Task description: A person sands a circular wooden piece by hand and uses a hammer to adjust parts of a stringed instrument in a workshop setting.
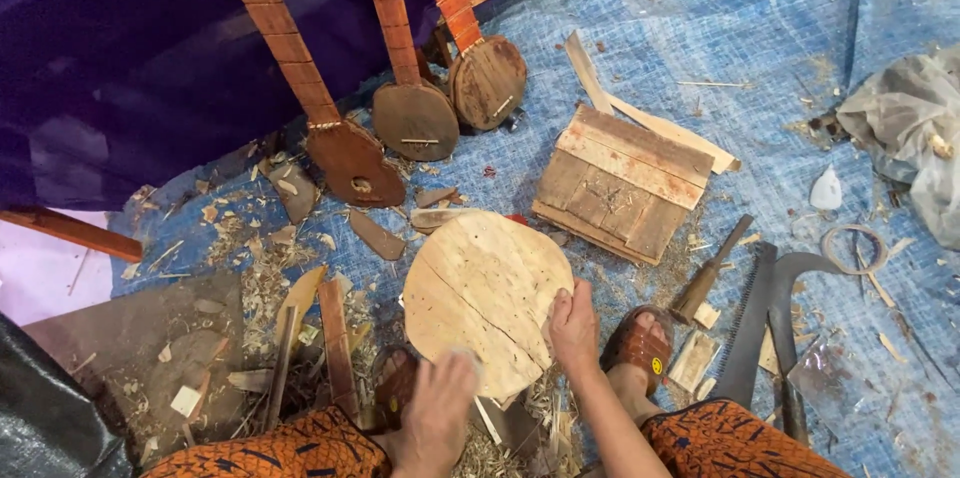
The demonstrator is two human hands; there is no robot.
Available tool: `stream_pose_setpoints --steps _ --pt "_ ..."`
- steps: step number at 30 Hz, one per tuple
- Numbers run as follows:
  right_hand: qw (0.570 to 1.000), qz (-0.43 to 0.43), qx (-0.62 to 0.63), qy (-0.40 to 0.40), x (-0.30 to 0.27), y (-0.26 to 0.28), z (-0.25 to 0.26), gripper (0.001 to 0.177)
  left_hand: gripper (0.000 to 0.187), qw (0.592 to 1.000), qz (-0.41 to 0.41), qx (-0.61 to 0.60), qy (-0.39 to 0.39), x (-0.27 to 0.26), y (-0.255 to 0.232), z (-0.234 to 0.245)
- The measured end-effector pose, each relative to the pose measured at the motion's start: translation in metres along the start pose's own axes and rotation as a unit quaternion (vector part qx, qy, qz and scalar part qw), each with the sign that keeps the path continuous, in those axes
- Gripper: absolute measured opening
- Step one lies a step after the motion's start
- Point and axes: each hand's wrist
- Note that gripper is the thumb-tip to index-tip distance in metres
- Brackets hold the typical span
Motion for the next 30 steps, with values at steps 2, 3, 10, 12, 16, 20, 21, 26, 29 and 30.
stream_pose_setpoints --steps 2,3,10,12,16,20,21,26,29,30 --pt "1.000 -0.002 0.000 0.004 0.002 -0.003 0.002 0.025 0.048 0.999 -0.044 -0.018 0.002 -0.026 0.007 -0.037" --pt "1.000 0.000 0.001 0.008 0.002 -0.004 0.002 0.024 0.056 0.997 -0.054 -0.045 0.012 -0.047 0.019 -0.066" --pt "0.999 0.025 -0.021 0.013 0.000 -0.004 -0.005 0.025 0.072 0.997 0.049 0.063 -0.012 -0.003 0.028 0.008" --pt "1.000 0.013 -0.012 0.010 0.000 0.001 0.000 0.025 0.048 0.993 0.044 0.082 -0.077 0.006 0.029 0.011" --pt "0.999 0.037 -0.010 0.009 0.003 -0.008 -0.005 0.023 0.067 0.995 -0.024 0.033 0.088 0.011 0.003 -0.030" --pt "0.999 0.030 -0.027 -0.003 -0.001 -0.005 -0.002 0.028 0.035 0.965 -0.196 -0.175 0.020 -0.031 -0.028 -0.062" --pt "1.000 0.015 -0.018 0.003 -0.001 -0.005 0.000 0.028 0.030 0.969 -0.190 -0.154 0.023 -0.041 -0.023 -0.071" --pt "1.000 -0.016 -0.006 0.013 0.002 -0.006 0.004 0.028 0.012 0.925 0.121 -0.206 0.296 -0.015 0.033 -0.139" --pt "1.000 0.004 -0.004 0.007 -0.001 -0.004 0.000 0.029 0.053 0.979 -0.024 -0.066 -0.189 0.029 0.022 0.015" --pt "1.000 0.006 -0.009 0.005 -0.003 -0.003 -0.001 0.026 0.066 0.993 0.111 0.004 -0.027 0.023 0.042 -0.005"
Point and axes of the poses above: each hand's wrist, its own x-axis towards the middle knuckle, its own z-axis out of the back of the hand, y = z × x, and after that the axes turned 4 degrees about z, right-handed
